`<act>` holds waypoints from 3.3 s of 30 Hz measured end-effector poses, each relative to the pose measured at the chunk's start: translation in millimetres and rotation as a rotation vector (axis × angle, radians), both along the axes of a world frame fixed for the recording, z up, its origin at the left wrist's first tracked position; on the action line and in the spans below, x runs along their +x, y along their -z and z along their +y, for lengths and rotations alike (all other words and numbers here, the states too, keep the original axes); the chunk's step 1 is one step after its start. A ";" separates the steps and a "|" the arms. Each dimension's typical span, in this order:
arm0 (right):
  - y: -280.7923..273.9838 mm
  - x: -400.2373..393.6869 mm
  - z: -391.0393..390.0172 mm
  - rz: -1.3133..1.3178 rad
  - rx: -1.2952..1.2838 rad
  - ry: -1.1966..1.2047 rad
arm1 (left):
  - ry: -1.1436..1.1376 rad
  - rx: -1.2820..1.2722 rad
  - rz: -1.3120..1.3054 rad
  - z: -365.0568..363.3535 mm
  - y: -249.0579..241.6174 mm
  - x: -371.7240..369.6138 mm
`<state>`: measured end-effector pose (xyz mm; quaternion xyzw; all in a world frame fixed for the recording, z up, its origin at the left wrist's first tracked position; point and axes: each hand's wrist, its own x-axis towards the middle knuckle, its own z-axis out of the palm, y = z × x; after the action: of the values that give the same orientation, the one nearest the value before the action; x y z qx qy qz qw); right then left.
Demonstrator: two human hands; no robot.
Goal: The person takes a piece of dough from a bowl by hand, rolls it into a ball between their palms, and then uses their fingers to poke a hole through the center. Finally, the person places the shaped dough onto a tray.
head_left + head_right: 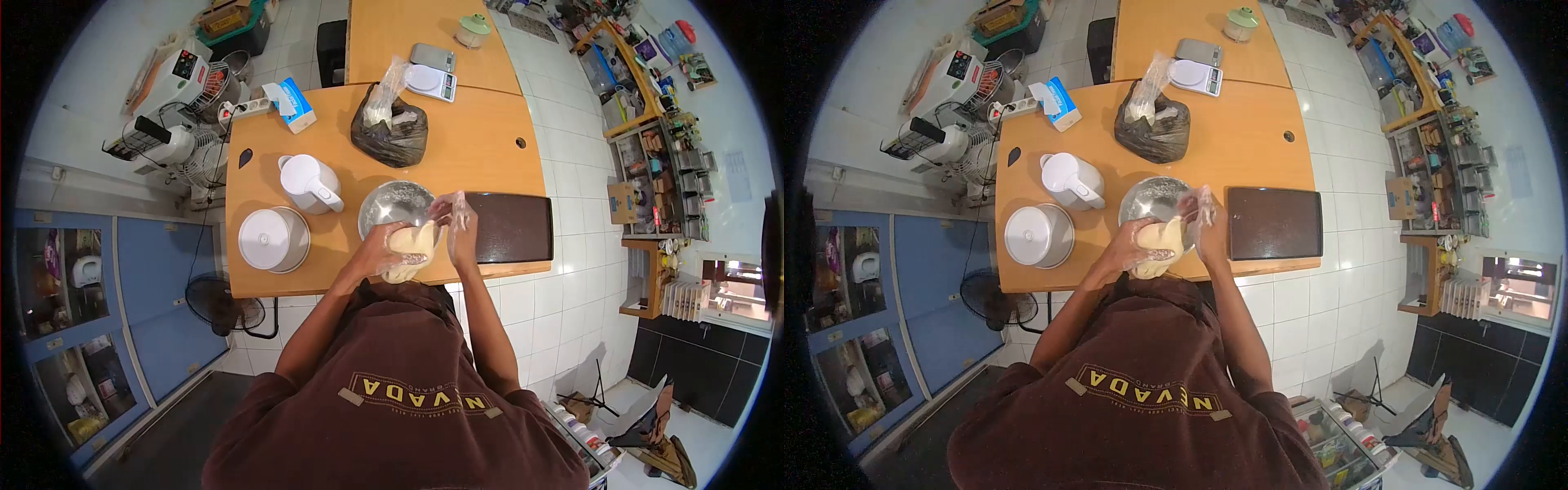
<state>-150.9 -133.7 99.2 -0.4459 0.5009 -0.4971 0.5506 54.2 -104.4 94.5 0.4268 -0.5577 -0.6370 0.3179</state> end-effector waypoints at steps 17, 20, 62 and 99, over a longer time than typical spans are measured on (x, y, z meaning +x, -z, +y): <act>-34.1 4.4 6.7 0.861 -0.697 -0.340 | 0.210 0.613 0.536 -3.3 16.1 18.5; -26.9 5.8 5.3 0.918 -0.567 -0.370 | 0.190 0.437 0.258 -12.1 -4.1 18.2; -37.0 16.9 20.7 0.494 -0.377 -0.192 | 0.102 -0.079 -0.140 -18.6 -11.4 35.1; 37.8 25.9 2.2 0.768 0.012 -0.205 | 0.207 -0.482 -0.432 -40.4 43.1 31.1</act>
<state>-125.0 -131.5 61.3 -0.6440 0.6259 -0.2336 0.3726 85.3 -144.7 51.4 0.4056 -0.7870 -0.4107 0.2176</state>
